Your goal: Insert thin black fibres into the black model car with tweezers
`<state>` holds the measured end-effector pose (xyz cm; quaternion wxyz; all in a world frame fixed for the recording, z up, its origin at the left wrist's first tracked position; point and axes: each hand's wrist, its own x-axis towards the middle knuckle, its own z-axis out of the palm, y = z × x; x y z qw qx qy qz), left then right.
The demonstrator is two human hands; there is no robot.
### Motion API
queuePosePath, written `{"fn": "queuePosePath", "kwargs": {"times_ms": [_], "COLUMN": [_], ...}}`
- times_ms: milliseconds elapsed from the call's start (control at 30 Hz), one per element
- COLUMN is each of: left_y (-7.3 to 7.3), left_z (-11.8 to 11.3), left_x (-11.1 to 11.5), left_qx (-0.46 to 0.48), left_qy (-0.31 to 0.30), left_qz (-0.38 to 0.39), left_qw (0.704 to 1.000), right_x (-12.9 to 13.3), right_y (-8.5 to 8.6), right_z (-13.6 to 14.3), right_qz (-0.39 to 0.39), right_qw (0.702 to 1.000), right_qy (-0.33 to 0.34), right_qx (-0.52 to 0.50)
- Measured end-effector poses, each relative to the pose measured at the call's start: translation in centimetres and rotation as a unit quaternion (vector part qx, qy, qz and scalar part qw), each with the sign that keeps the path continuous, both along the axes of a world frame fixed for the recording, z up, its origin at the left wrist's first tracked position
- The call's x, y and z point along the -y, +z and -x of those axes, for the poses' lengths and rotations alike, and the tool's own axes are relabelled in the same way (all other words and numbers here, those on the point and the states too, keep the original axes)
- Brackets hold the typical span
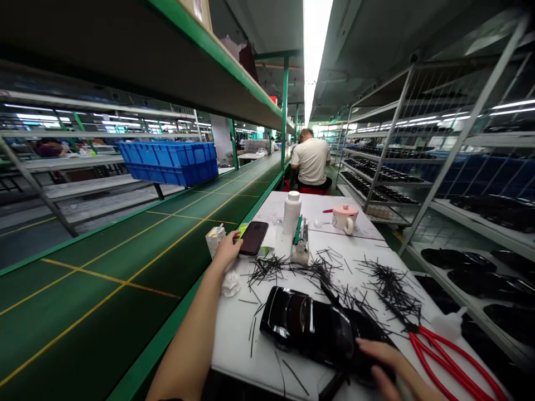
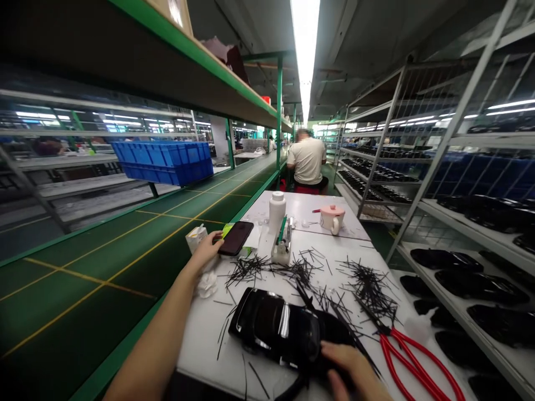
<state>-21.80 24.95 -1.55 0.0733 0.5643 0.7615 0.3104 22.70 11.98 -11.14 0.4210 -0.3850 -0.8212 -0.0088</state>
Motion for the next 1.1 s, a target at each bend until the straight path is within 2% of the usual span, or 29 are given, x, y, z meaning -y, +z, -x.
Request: {"fn": "queuePosePath", "kwargs": {"times_ms": [100, 200, 267, 367, 467, 533, 733, 900, 1100], "left_y": [-0.4, -0.7, -0.7, -0.7, -0.6, -0.5, -0.3, -0.1, 1.5], "left_z": [-0.1, -0.8, -1.3, -1.9, -2.0, -2.0, -2.0, -2.3, -4.0], "left_x": [-0.1, 0.0, 0.1, 0.1, 0.2, 0.2, 0.2, 0.3, 1.3], "left_qx": [-0.006, -0.023, -0.033, -0.041, -0.048, -0.051, -0.055, -0.053, -0.054], "left_qy": [-0.012, -0.015, -0.013, -0.005, -0.002, -0.003, -0.009, -0.006, -0.048], "left_qz": [-0.001, -0.003, -0.006, -0.008, -0.007, -0.006, -0.006, -0.018, -0.056], "left_qw": [1.0, 1.0, 0.999, 0.999, 0.999, 0.999, 0.998, 0.998, 0.996], "right_x": [-1.6, -4.2, -5.5, -6.3, -5.7, -5.2, -5.1, -5.3, -5.4], "right_y": [2.6, 3.9, 3.7, 2.3, 0.9, 0.6, 1.4, 1.3, 1.8], "right_z": [-3.0, -3.7, -3.4, -3.1, -3.7, -4.1, -3.8, -3.8, -3.7], "right_qz": [0.136, 0.241, 0.295, 0.34, 0.364, 0.374, 0.392, 0.369, 0.334], "right_qw": [0.988, 0.965, 0.949, 0.936, 0.928, 0.923, 0.916, 0.922, 0.937], "right_qy": [-0.057, -0.069, -0.075, -0.076, -0.081, -0.088, -0.09, -0.114, -0.097], "right_qx": [0.04, 0.08, 0.076, 0.053, 0.023, 0.009, 0.001, -0.024, -0.019]}}
